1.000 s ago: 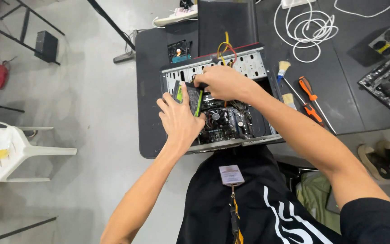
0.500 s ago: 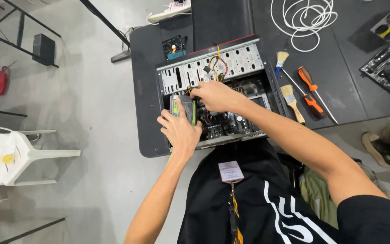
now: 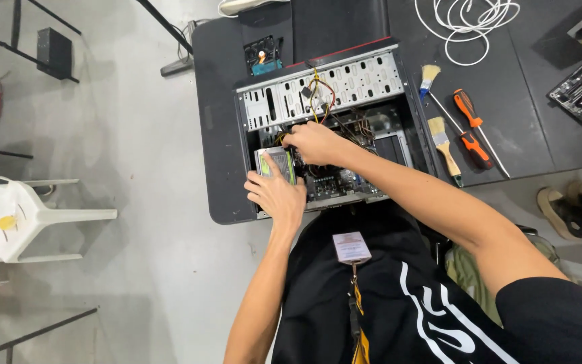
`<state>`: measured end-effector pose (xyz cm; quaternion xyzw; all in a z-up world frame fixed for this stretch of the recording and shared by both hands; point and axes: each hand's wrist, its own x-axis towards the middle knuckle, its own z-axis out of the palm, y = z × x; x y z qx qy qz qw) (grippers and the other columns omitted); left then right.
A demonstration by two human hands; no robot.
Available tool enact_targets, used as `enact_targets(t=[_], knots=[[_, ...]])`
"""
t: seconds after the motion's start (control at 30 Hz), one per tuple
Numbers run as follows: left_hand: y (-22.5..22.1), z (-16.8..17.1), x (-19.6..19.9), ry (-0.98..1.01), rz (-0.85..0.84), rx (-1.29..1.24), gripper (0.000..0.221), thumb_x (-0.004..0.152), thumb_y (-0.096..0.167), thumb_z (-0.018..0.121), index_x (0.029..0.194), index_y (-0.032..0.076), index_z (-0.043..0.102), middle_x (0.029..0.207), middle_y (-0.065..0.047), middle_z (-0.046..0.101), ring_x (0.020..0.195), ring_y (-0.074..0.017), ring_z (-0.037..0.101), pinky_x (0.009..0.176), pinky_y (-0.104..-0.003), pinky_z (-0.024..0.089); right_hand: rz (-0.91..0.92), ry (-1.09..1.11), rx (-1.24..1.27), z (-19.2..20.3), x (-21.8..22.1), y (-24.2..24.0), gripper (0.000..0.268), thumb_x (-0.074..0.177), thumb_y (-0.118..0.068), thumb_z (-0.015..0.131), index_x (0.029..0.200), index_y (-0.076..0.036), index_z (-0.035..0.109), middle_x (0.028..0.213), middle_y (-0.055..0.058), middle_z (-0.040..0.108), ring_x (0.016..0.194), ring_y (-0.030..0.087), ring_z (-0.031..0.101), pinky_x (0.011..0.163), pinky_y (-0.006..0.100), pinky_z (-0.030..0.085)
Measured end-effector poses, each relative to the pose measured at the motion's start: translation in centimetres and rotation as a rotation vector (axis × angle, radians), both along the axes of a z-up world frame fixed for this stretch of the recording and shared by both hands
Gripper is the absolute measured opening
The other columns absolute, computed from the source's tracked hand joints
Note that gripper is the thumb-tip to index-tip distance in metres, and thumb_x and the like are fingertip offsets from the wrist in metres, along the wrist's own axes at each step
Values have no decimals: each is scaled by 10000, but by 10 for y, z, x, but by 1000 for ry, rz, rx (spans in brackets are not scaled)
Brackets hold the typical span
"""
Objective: Installing a power supply unit into a computer case, including connecting cables and securing it with screws.
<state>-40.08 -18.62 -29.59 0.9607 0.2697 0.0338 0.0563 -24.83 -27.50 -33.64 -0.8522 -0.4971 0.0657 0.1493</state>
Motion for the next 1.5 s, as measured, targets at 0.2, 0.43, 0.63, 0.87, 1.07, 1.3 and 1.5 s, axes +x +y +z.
enact_targets(t=[0.2,0.43,0.63,0.87,1.07,1.3,1.5], knots=[[13,0,-8,-185,-29,76,651,787,354,830,1363,108,656,1374,-191,374,1178,-385,374,862,-496,344,-26,-5,-61,-3,-10,10,265,895,-144,638,1156,-187,640,1010,124,675,882,388,725,875,501,550],[51,-18,-135,-568,265,-594,194,928,174,704,1080,77,776,941,-95,669,840,-272,681,753,-367,533,-191,309,-267,17,-6,29,741,809,-600,634,1406,-166,568,1232,246,665,1090,495,674,933,571,530],[41,-57,-115,-615,602,-1775,755,1024,347,669,1457,-198,378,1448,-454,435,1341,-558,471,1147,-556,417,-365,602,-266,21,-11,37,851,838,-751,665,1420,-131,625,1271,234,676,594,338,712,413,333,551],[45,-68,-104,-825,658,-2075,397,949,139,663,1199,-167,625,1256,-228,679,1155,-364,673,1163,-541,513,-229,737,-260,42,-6,43,677,1011,-638,484,1123,-24,747,470,-53,262,399,90,290,483,287,356],[39,-75,-107,-898,756,-2020,216,900,95,753,991,-98,721,975,-85,668,991,-158,647,1086,-486,600,-219,776,-226,36,-1,47,567,1060,-528,489,1209,-35,725,483,-45,297,396,102,283,418,288,260],[38,-10,-109,-723,796,-1873,546,863,205,731,1248,-171,638,1175,-273,703,1124,-402,712,1068,-463,590,-144,721,-271,50,-10,46,577,1084,-526,468,1078,-25,754,458,-41,238,373,90,223,411,269,261],[40,17,-106,-535,939,-1409,281,810,125,816,989,-87,769,872,-98,720,819,-174,723,814,-353,703,-81,537,-240,48,-17,46,683,1093,-586,473,848,26,652,499,124,486,519,284,523,863,431,495]])
